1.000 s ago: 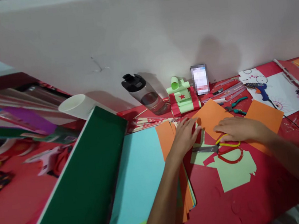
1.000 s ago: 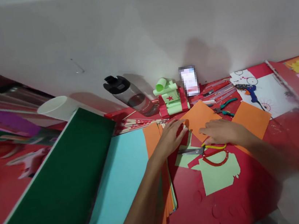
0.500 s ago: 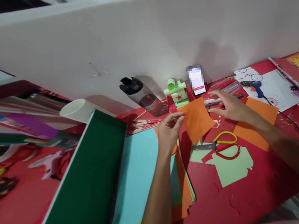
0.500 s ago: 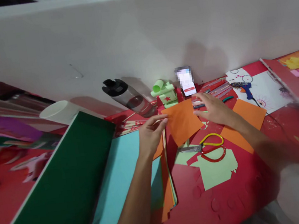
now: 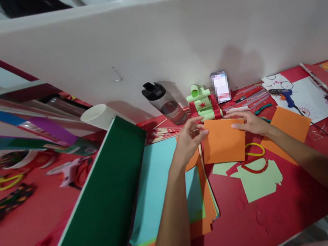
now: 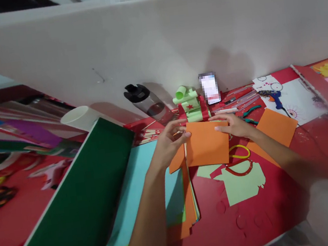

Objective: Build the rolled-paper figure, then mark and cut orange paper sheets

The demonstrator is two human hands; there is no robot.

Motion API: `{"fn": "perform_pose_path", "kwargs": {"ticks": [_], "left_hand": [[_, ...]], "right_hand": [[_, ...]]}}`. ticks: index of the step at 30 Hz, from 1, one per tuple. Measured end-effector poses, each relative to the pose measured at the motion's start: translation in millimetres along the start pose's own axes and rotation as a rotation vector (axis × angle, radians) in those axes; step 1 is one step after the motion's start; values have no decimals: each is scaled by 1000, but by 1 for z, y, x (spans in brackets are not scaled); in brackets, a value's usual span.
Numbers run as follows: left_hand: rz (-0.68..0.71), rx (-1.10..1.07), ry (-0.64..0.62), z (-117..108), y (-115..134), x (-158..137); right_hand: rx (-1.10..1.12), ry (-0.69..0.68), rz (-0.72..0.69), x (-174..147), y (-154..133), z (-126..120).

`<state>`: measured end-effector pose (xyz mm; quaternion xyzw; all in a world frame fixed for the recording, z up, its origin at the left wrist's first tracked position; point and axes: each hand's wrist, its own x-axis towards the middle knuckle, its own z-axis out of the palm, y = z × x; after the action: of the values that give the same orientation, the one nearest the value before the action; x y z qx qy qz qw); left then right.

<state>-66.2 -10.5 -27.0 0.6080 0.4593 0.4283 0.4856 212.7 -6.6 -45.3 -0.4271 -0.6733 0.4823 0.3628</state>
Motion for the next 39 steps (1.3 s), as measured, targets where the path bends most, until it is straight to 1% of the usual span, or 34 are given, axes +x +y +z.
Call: {"fn": "perform_pose_path", "kwargs": {"ticks": [2, 7, 11, 15, 18, 22, 25, 28, 31, 33, 35, 39], "left_hand": [[12, 29, -15, 1, -2, 1], [55, 9, 31, 2, -12, 4], [34, 54, 23, 1, -14, 4], [2, 102, 2, 1, -13, 3], [-18, 96, 1, 3, -15, 3], [-48, 46, 7, 5, -20, 4], [-68, 27, -29, 5, -20, 3], [-67, 81, -94, 4, -17, 2], [-37, 176, -151, 4, -16, 2], [-38, 194, -161, 6, -16, 2], [-57, 164, -115, 6, -18, 3], [-76, 58, 98, 5, -21, 4]], "right_hand": [[12, 3, 21, 0, 1, 1], [75, 30, 23, 2, 7, 7], [102, 34, 75, 4, 12, 8], [27, 100, 44, 6, 13, 6], [20, 130, 37, 5, 14, 4], [95, 75, 79, 4, 13, 7], [134, 68, 94, 4, 13, 8], [91, 63, 79, 3, 11, 8], [60, -6, 90, 1, 8, 7], [54, -37, 90, 0, 6, 7], [88, -38, 87, 0, 4, 7], [295, -93, 134, 0, 6, 7]]}}
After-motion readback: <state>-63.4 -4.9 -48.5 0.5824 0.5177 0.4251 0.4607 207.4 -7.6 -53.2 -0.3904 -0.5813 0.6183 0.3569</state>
